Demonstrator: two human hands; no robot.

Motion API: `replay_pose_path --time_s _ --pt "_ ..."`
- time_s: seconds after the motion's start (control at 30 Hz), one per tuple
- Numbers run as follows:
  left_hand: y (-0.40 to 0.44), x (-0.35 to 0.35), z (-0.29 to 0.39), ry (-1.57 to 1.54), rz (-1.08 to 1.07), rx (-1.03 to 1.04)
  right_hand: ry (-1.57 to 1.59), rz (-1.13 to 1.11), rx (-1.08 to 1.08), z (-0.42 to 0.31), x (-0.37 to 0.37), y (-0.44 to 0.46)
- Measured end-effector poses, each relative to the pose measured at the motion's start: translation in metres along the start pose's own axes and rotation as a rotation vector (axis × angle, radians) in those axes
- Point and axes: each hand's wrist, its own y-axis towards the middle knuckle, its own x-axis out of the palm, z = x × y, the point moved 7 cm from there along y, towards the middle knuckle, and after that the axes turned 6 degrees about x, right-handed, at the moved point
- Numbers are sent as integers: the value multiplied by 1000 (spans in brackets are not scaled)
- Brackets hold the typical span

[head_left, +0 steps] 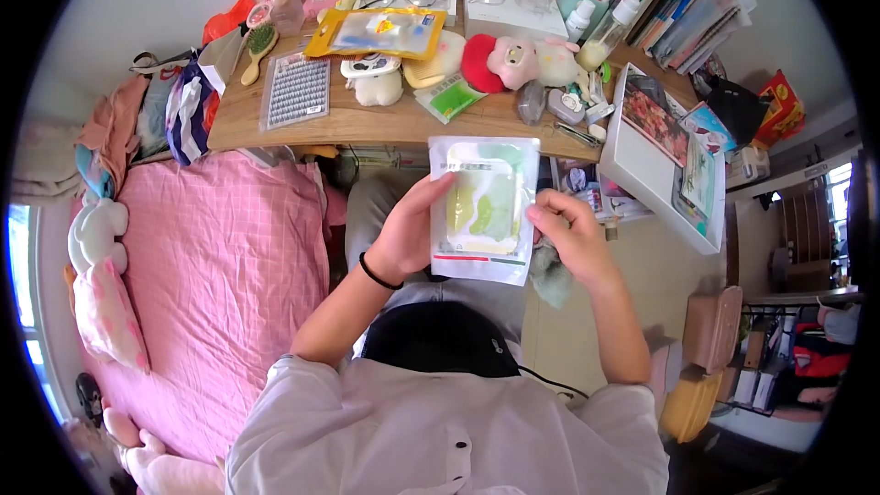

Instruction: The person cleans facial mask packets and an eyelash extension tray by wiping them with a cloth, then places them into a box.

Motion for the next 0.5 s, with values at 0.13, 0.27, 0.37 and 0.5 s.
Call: replay_pose_path --time_s 0.13,0.27,0.37,0.5 --pt "-7 -7 1 -96 128 -16 -68 216 -248 -38 -24 -12" --pt "-10 5 -13 -318 -84 -151 76 321 -680 -78 -36 -30" --pt "-7 39 -22 -213 -64 -76 -288 582 -827 -87 -11 -23" --pt "-6 39 -21 -279 -65 -30 -526 428 -699 -68 17 -2"
